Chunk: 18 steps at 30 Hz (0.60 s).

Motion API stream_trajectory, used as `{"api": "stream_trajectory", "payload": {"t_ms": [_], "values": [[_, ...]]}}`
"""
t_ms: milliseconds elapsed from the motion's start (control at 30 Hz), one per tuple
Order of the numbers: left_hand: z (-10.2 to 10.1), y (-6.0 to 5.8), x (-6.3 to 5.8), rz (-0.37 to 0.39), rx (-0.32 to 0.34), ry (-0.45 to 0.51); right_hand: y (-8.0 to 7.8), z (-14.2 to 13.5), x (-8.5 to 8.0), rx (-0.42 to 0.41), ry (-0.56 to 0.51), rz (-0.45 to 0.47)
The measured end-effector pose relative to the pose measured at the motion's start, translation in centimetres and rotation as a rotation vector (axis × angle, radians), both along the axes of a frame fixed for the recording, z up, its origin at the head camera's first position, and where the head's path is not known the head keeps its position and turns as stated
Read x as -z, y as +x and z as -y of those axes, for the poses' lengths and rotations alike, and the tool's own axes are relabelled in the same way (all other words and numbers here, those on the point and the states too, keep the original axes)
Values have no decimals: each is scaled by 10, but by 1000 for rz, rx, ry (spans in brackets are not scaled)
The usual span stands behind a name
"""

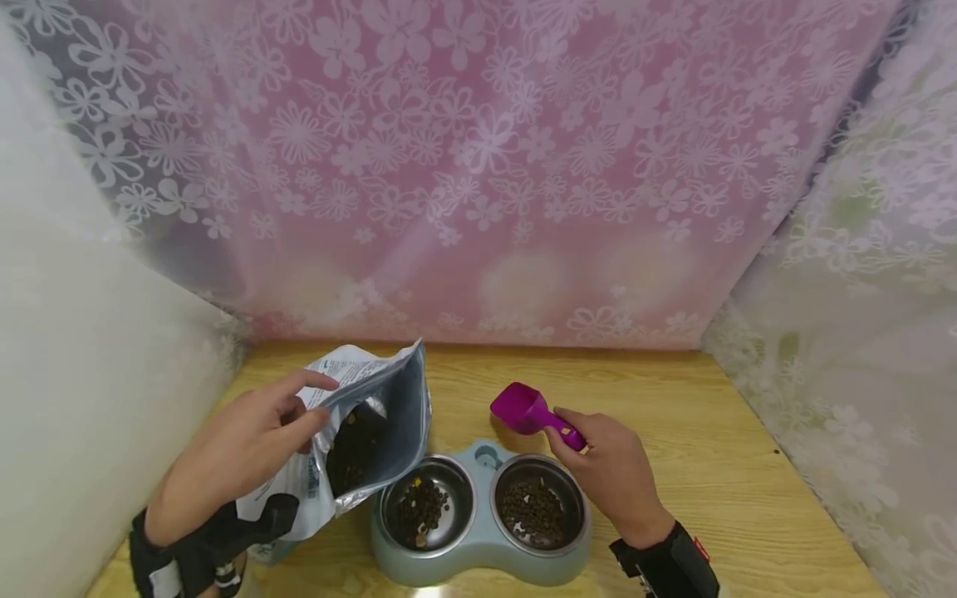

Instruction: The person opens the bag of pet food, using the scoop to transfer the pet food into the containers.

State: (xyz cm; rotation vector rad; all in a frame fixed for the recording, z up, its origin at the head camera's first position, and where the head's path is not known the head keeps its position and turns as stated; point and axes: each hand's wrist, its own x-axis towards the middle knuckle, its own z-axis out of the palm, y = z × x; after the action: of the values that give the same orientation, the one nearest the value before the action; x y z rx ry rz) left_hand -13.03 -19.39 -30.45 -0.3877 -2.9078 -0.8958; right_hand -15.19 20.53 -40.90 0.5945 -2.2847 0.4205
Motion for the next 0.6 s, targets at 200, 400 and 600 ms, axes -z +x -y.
{"api": "stream_trajectory", "payload": {"t_ms": [200,400,600], "values": [[-1,0,-1,-4,-4,1,-2,11,20,6,-18,8],[-1,0,-3,4,-2,-11,4,20,36,107,-16,113],[-1,0,-2,12,6,-10,15,27,46,249,-39,295]]}}
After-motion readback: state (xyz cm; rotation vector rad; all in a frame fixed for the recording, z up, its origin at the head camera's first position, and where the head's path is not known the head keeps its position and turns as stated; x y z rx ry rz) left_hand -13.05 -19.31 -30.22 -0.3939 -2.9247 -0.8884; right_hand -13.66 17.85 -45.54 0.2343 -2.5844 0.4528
